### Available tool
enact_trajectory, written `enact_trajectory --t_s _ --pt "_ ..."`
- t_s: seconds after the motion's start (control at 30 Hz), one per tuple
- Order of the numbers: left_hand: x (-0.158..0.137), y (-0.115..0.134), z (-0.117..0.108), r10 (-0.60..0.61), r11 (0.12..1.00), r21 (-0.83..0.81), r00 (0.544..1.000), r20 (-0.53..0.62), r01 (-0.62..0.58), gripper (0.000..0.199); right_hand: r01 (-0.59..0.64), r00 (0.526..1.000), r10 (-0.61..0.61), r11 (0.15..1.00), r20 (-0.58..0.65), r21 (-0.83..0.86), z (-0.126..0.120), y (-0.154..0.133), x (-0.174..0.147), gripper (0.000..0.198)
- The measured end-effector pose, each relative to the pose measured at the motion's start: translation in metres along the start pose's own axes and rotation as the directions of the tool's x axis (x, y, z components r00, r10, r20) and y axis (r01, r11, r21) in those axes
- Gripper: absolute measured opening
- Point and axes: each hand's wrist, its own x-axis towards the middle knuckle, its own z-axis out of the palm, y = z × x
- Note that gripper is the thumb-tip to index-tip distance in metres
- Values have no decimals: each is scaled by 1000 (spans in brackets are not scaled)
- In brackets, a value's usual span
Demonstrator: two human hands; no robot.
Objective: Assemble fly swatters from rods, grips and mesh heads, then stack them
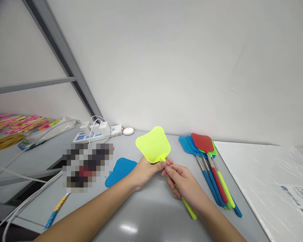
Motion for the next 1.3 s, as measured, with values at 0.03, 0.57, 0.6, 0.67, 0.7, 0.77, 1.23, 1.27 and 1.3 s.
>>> enact_trajectory --t_s 0.03,0.57,0.6,0.67,0.7,0.77,1.23,1.27,1.3 --pt "0 -1 1 4 1000 -8 1000 -23 -4 29 -1 1000 1 1000 1 -15 0 0 0 35" --pt "4 5 0 72 997 10 931 -357 -73 27 132 980 -192 828 -55 -544 4 -6 2 42" --pt "5 5 -1 76 997 9 926 -370 -78 27 133 967 -240 754 -81 -644 3 -7 2 41" --pt "7 5 -5 90 995 -1 906 -414 -99 28 81 942 -309 587 -130 -806 4 -7 2 37" --pt "8 6 -8 102 993 -8 892 -441 -118 28 47 931 -335 506 -145 -861 4 -6 2 36" --pt "9 7 -14 128 987 -23 868 -479 -158 27 1 919 -363 392 -154 -920 5 -5 0 34" --pt "3 -3 -12 -36 996 -80 996 -82 30 26 163 947 -317 612 -51 -774 0 -6 -5 27" --pt "3 -3 -10 -54 995 -81 997 -57 49 27 180 947 -318 636 -42 -751 0 -6 -5 27" --pt "2 -4 -9 -73 994 -85 996 -40 70 27 191 948 -317 660 -38 -727 0 -6 -6 28"
